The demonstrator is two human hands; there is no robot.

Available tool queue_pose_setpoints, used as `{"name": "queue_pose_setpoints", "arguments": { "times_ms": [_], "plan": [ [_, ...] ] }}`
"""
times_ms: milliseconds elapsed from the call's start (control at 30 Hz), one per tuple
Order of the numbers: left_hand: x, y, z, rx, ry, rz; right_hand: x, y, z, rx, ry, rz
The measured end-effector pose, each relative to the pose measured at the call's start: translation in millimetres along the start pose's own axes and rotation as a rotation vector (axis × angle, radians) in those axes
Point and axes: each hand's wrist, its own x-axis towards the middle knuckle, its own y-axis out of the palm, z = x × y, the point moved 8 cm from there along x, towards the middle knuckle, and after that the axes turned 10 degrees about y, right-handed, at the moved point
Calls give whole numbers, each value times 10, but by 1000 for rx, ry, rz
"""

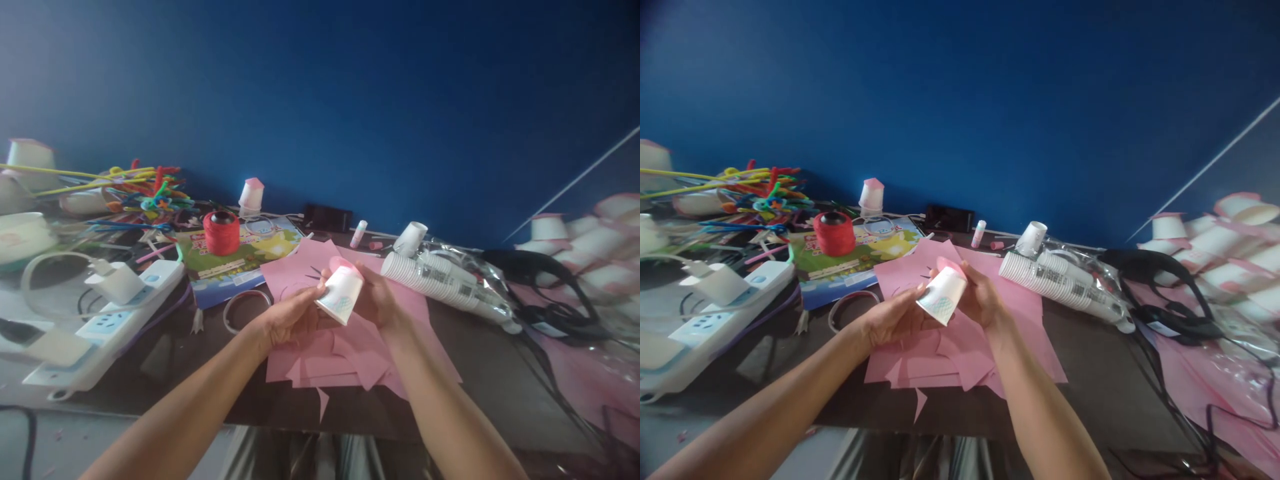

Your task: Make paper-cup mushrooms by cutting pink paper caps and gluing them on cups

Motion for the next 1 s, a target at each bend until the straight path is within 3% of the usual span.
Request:
{"name": "queue_pose_setpoints", "arguments": {
  "times_ms": [133, 333, 467, 633, 867, 1000],
  "plan": [
    [-24, 29, 20, 64, -18, 28, 47, -31, -128, 182, 171, 33],
    [-57, 272, -148, 139, 124, 192, 134, -275, -31, 340, 90, -39],
    [-55, 294, -190, 126, 159, 175, 147, -407, -4, 327, 85, -62],
    [-65, 242, -163, 91, 151, 152, 91, -330, -1, 392, 142, -30],
    [-78, 262, -118, 146, 109, 211, 2, -255, -20, 459, 206, -99],
    [-63, 195, -64, 303, 136, 169, 18, -267, -49, 482, 208, -137]
  ]
}}
